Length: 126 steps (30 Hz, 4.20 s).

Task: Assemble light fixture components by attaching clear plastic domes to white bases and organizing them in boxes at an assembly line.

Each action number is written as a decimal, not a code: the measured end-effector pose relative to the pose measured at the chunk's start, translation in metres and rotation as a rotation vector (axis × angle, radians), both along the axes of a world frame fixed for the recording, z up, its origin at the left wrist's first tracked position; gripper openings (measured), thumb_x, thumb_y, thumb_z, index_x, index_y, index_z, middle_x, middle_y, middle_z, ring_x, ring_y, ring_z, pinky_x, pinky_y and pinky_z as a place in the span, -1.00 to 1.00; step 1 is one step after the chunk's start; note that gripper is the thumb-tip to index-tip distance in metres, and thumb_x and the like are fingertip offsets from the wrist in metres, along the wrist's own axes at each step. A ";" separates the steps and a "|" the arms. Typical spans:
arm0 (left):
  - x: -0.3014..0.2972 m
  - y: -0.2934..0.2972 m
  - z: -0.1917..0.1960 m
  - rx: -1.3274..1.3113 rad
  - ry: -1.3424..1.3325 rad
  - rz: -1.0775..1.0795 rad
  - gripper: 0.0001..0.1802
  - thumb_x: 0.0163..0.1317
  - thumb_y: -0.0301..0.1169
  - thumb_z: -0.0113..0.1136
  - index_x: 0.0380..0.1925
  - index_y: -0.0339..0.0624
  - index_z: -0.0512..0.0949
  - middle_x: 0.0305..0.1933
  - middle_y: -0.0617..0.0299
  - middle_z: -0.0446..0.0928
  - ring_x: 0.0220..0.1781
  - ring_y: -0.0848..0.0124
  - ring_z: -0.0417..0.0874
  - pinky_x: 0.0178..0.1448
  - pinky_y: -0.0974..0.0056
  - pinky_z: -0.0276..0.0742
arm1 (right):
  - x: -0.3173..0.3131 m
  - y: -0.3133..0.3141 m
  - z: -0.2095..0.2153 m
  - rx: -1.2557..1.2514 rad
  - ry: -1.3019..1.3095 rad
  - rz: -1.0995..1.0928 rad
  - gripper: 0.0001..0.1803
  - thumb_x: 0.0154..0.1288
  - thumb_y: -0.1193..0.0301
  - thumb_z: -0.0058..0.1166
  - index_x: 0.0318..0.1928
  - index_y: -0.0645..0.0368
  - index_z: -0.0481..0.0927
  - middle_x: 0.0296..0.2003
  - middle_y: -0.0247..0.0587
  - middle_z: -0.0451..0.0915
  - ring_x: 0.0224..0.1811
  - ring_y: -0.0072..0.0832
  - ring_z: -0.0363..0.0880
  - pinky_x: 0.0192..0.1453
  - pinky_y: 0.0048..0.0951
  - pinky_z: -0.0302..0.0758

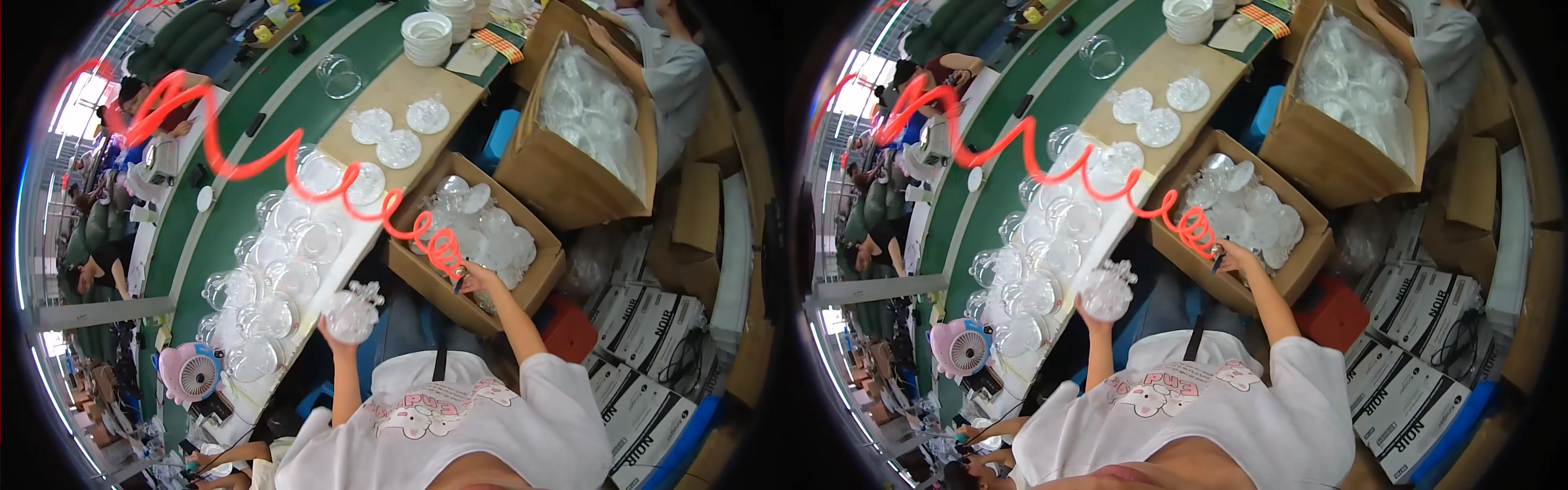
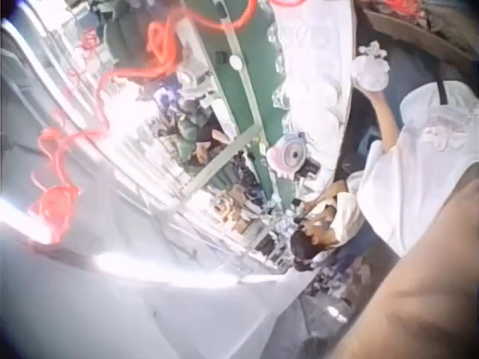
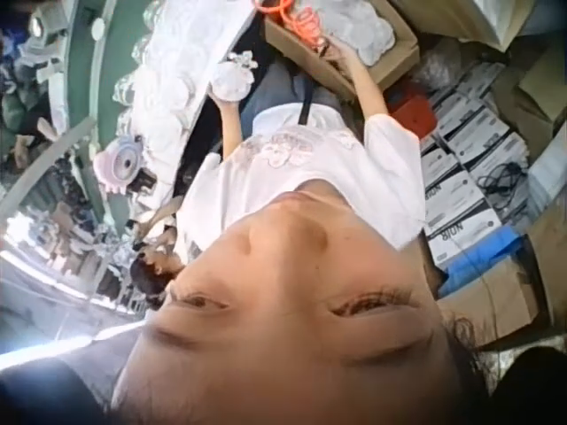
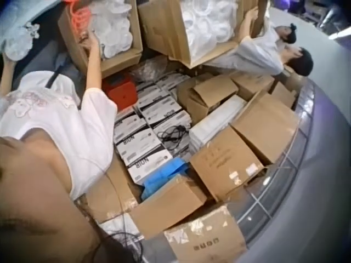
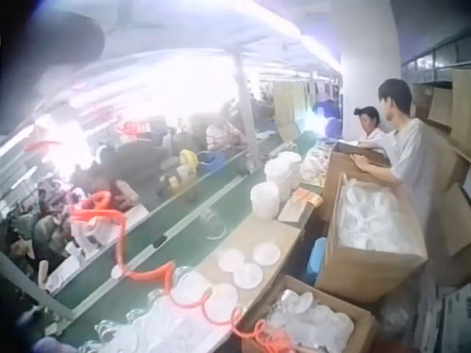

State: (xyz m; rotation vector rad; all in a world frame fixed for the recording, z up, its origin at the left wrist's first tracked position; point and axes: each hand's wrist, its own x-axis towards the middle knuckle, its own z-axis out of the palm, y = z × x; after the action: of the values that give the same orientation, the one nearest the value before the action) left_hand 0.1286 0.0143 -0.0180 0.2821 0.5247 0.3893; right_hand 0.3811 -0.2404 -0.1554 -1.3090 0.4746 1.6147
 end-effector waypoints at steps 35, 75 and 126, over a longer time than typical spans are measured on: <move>0.039 0.110 0.104 0.458 -0.097 0.474 -0.06 -0.16 0.30 -0.07 0.24 0.16 0.03 0.34 0.06 -0.10 0.25 -0.18 0.05 0.04 -0.41 0.08 | 0.463 0.341 0.177 -0.729 -2.065 0.134 -0.84 0.11 0.44 -0.16 -0.34 0.12 0.51 -0.30 -0.22 0.52 -0.16 -0.30 0.47 -0.20 -0.27 0.48; -0.098 -0.029 0.143 -0.163 -0.705 0.123 0.04 -0.35 0.31 0.16 0.21 0.21 0.10 0.37 0.04 -0.33 0.25 -0.34 -0.08 0.00 -0.48 0.07 | -0.082 0.156 0.328 0.843 -1.213 0.809 -0.62 0.02 0.54 0.02 -0.06 0.17 0.46 -0.20 -0.26 0.46 -0.10 -0.51 0.41 -0.02 -0.54 0.30; -0.146 -0.124 0.079 0.122 0.391 0.399 -0.59 0.25 -0.28 -0.08 0.06 -0.14 0.17 -0.40 0.08 0.48 -0.88 0.67 0.10 -0.74 0.55 0.21 | -0.149 0.144 0.236 0.414 -0.383 0.397 -0.86 0.08 0.45 -0.01 -0.34 0.09 0.32 -0.36 -0.32 0.51 -0.40 -0.45 0.61 -0.55 -0.58 0.47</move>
State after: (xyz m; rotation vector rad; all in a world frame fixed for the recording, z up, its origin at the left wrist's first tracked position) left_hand -0.0170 -0.1102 0.0610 0.3744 0.9484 0.7632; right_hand 0.2320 -0.0966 0.0810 -1.3958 -0.3596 1.6077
